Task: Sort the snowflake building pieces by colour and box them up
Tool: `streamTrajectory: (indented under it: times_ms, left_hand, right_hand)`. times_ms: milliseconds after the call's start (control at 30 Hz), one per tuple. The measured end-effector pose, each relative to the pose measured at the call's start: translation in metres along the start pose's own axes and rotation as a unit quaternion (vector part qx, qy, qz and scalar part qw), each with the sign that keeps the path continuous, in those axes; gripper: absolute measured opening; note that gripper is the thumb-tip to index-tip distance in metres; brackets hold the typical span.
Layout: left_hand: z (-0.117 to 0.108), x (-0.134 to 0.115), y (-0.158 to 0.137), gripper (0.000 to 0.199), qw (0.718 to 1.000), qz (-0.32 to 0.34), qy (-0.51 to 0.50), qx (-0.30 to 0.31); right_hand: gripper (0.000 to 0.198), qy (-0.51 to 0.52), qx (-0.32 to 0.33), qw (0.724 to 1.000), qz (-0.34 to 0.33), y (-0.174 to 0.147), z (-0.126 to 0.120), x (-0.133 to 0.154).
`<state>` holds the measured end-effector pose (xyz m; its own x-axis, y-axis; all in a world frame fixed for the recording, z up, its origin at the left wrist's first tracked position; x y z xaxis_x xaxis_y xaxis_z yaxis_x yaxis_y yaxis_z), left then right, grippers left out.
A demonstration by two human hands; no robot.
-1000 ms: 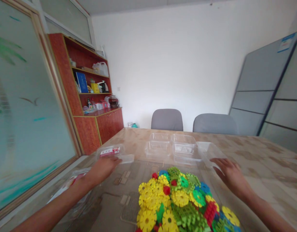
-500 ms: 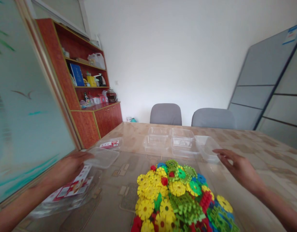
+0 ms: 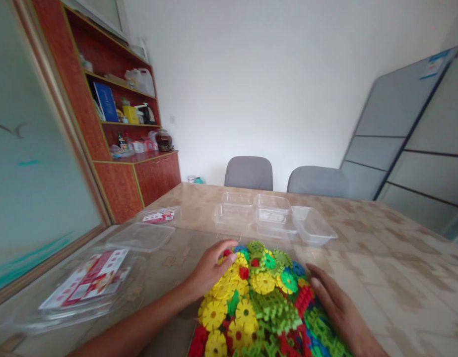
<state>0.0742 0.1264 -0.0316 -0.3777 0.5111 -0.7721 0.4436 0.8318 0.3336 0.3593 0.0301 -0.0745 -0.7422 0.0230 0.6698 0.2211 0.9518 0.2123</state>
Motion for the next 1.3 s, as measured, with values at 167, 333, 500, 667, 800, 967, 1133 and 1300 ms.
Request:
streamTrajectory:
  times_ms: [167,333,500,667,800,967,1133,1300]
  left_hand:
    - [0.011,0.011,-0.005,0.028,0.999,0.012,-0.042,-0.002]
    - [-0.01,-0.003,-0.011,0.025,0.997,0.039,-0.035,-0.052]
    - [0.006,-0.091,-0.049,0.028,0.959,0.271,0.023,0.079]
    - [0.059,-0.108,-0.089,0.03,0.902,0.318,0.017,0.292]
    - [0.068,-0.099,-0.088,0.026,0.907,0.269,0.043,0.32]
    - [0.036,-0.099,-0.07,0.044,0.945,0.228,0.1,0.211]
    - [0.011,-0.066,-0.051,0.036,0.976,0.18,0.077,0.094]
    - [0.001,-0.005,-0.03,0.034,0.998,0.046,0.052,0.007]
  right_hand:
    - [0.058,0.085,0.025,0.996,0.013,0.01,0.019,0.025]
    - [0.05,0.073,0.037,0.994,-0.077,0.026,0.022,0.073]
    - [0.048,-0.026,0.144,0.967,-0.209,-0.004,0.013,0.112]
    - [0.073,-0.096,0.183,0.922,-0.328,-0.037,0.021,0.123]
    - [0.051,-0.094,0.145,0.929,-0.328,-0.028,0.034,0.136]
    - [0.044,-0.047,0.145,0.947,-0.282,-0.007,0.037,0.152]
    - [0.038,-0.02,0.063,0.979,-0.191,0.027,0.003,0.117]
    - [0.057,-0.017,-0.001,0.998,-0.063,0.04,-0.002,0.046]
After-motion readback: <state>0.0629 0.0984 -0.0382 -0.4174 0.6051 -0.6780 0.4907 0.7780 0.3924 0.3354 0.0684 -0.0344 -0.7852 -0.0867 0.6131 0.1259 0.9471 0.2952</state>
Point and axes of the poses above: each hand's wrist, its own y-axis towards the middle knuckle, its own z-axis out of the palm, x = y × z, the point moved 10 cm from there along y, towards the middle knuckle, and after that the axes turned 3 degrees about -y, right-handed, at the moved point
